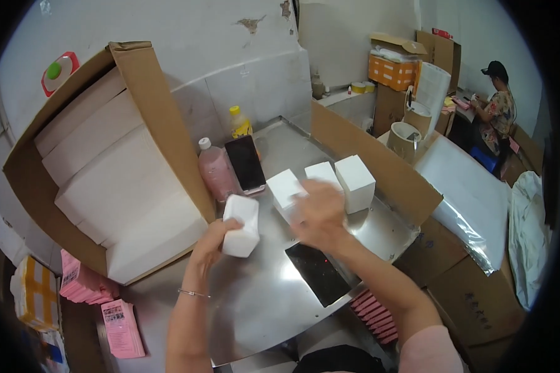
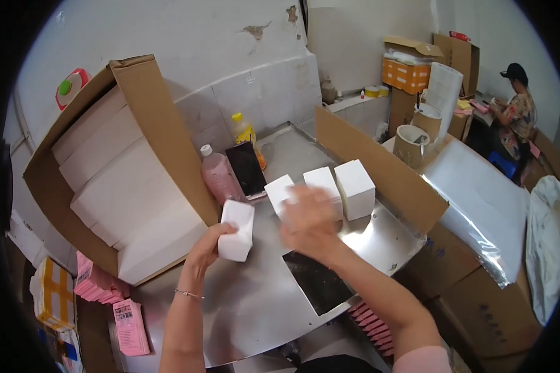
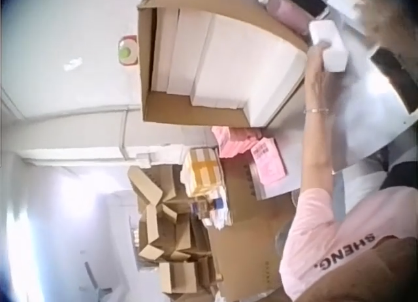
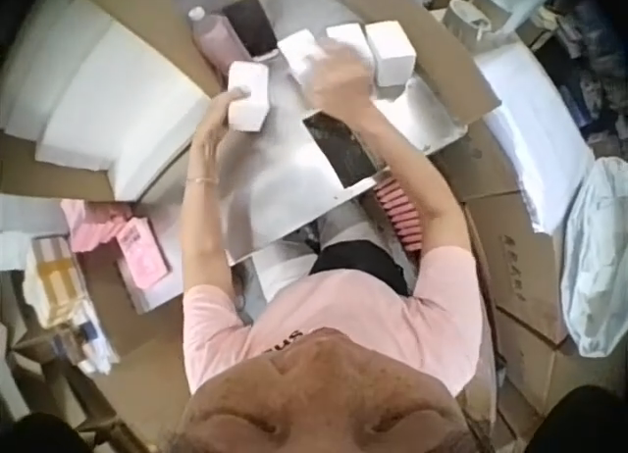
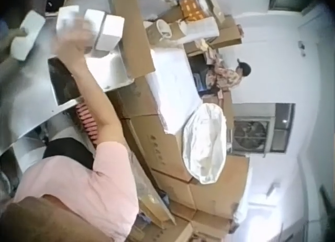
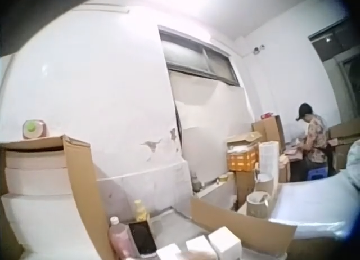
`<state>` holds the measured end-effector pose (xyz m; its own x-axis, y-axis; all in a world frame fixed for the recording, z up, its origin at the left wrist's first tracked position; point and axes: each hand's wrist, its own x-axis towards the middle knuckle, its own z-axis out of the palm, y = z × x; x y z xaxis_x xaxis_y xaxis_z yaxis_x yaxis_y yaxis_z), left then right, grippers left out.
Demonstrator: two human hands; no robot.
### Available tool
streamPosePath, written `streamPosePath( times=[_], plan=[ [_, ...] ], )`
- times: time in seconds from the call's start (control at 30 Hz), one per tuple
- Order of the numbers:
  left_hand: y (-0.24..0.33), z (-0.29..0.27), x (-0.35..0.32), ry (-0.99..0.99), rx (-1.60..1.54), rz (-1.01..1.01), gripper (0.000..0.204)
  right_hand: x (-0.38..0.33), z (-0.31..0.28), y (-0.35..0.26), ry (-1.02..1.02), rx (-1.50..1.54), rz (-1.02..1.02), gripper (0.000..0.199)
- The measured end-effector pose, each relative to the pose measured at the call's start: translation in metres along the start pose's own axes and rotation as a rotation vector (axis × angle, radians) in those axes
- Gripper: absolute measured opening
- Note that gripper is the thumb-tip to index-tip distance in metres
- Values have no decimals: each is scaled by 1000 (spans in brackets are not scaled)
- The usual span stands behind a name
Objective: Folding pink instruction sheets and inserting them into a machine slot for packaging.
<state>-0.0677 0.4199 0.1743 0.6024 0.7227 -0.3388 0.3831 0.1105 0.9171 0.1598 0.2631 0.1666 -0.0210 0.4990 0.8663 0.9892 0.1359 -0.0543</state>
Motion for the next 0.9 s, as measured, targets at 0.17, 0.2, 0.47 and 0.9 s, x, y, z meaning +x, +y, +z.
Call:
streamPosePath(
  times=[0.17,0.2,0.47,0.9],
  plan=[
    [20,45,57,-193,-326,-140,54,-56,-54,110,220,-96,827,39],
    [19,47,69,-204,-328,-147,54,-48,-71,98,90,222,1002,43],
    [40,123,132,-237,-74,158,67,-112,-141,42,138,619,1324,67],
    [13,134,45,-124,208,649,75,-121,-126,9,189,559,1240,63]
  ],
)
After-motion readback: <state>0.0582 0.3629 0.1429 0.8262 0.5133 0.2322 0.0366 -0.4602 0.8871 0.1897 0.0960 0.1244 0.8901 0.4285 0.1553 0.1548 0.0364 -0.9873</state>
